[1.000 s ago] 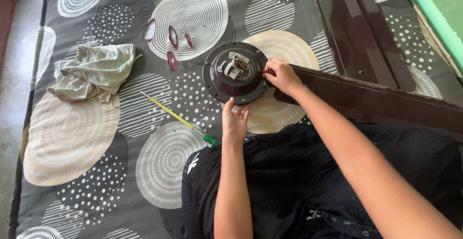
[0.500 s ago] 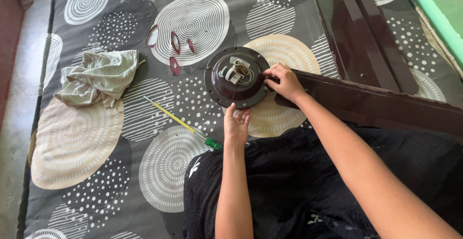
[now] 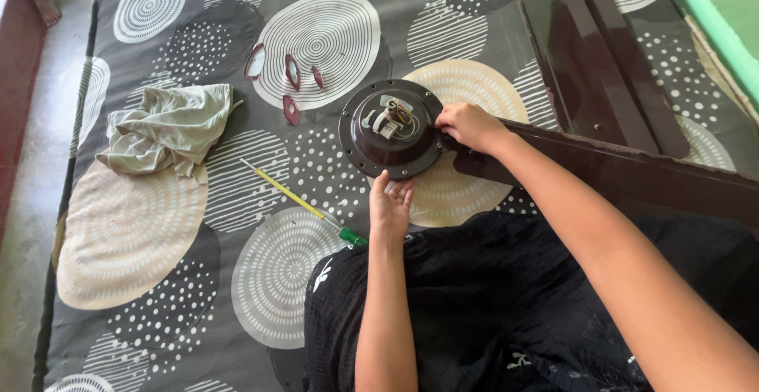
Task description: The person assembles an electric fan by attaching three fan blades to the motor housing. They align each blade and secure it with screws, using a screwdriver to tighten the fasteners.
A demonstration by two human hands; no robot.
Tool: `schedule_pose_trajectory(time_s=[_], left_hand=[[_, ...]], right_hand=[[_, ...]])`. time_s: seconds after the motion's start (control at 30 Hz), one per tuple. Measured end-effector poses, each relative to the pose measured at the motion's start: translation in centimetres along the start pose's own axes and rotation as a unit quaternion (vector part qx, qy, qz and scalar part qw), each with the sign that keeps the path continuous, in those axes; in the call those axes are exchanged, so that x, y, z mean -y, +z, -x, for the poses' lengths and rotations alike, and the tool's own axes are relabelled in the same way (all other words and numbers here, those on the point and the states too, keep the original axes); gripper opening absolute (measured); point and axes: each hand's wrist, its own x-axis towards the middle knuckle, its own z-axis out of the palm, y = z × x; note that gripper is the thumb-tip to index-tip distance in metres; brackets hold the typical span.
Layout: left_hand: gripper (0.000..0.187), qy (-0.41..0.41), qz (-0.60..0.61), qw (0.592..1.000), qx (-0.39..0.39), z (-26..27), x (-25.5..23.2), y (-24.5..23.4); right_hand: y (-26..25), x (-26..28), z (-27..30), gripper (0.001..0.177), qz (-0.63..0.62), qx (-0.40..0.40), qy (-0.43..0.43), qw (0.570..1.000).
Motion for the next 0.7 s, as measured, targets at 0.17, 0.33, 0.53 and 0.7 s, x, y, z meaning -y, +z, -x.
schedule_pose_trajectory(time_s=[0.17, 0.33, 0.53, 0.7], left_hand=[[0.064, -0.008, 0.013, 1.0, 0.011, 0.2, 0.1, -0.6], [0.062, -0.012, 0.009, 1.0, 0.001, -0.3, 0.3, -0.6], [0.057, -0.004, 0.015, 1.0, -0.001, -1.1, 0.4, -1.2], [0.059, -0.009, 0.027, 1.0, -0.001, -2.0, 0.3, -1.2]], right_hand=[[1.2, 0.4, 1.7, 0.01, 0.1, -0.054, -0.038, 0.993], [3.5, 2.8, 2.8, 0.011, 0.081, -0.186, 0.062, 0.977], [3.7, 3.2, 2.5, 0.016, 0.028, -0.211, 0.111, 0.971], [3.0, 2.9, 2.7, 0.012, -0.022, -0.206, 0.085, 0.975]])
